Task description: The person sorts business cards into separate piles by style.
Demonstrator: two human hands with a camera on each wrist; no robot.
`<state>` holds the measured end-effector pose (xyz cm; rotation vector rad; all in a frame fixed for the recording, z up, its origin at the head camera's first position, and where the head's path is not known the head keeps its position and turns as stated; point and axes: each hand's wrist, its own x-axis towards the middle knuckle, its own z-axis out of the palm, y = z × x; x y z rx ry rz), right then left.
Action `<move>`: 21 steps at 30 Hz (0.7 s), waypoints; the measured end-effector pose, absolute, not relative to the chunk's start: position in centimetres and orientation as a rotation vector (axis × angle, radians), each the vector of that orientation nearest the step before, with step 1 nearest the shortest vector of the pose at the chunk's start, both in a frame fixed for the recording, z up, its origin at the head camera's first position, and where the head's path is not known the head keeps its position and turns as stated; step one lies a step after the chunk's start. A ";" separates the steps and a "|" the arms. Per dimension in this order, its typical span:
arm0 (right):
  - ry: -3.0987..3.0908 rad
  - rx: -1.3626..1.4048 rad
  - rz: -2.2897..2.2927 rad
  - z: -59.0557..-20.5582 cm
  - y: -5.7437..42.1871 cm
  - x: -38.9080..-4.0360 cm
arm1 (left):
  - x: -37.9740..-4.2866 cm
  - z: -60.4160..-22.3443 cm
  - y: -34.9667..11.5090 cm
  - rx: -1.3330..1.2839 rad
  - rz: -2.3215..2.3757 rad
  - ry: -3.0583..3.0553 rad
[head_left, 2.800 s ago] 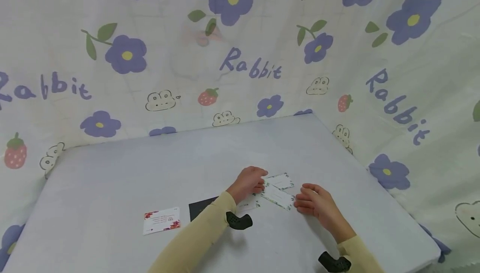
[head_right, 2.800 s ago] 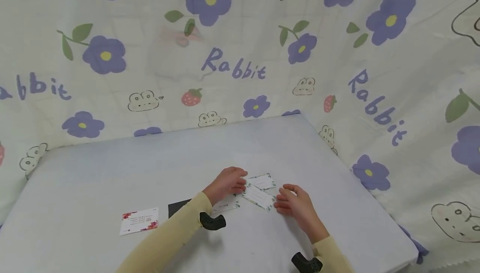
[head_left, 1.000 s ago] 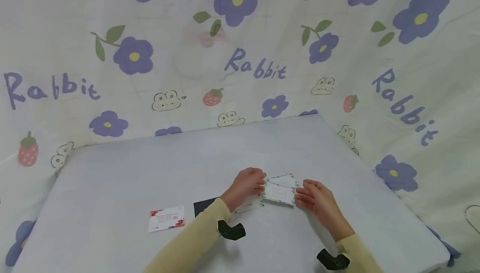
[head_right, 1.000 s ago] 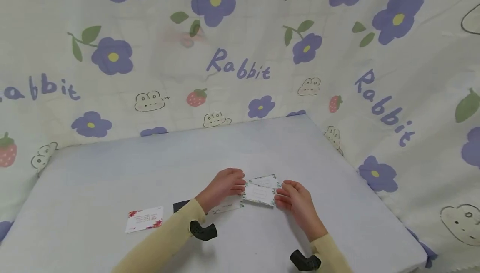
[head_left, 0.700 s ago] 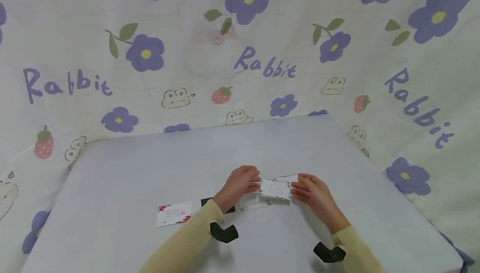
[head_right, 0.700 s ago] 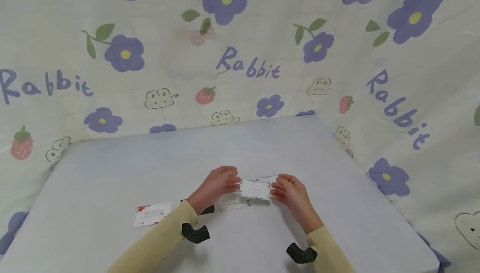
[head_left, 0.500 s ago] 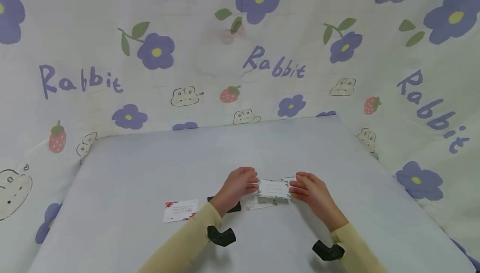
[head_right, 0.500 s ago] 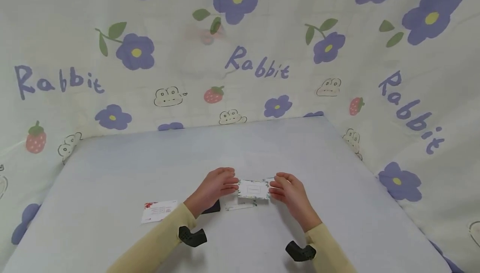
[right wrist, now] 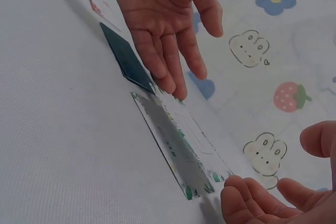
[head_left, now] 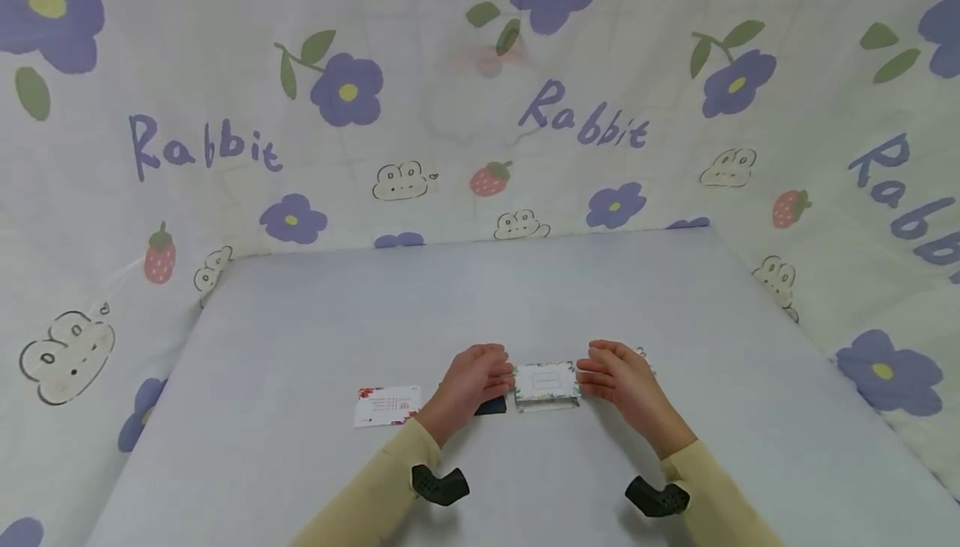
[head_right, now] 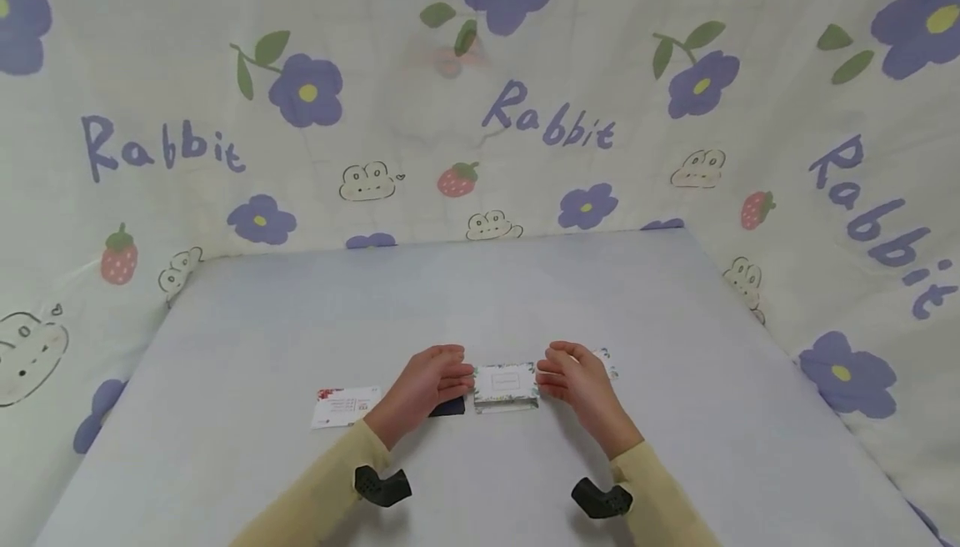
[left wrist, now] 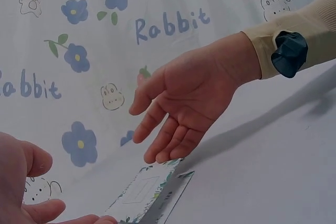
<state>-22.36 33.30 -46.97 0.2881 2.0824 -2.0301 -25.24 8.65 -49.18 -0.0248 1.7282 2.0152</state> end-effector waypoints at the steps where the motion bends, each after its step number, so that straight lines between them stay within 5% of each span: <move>1: 2.083 0.284 -2.025 -47.0 33.2 -22.3 | -25.1 -49.2 8.6 -0.030 2.016 1.722; 21: 2.090 0.308 -1.977 -48.0 32.8 -22.3 | -24.8 -49.6 8.2 -0.057 1.981 1.737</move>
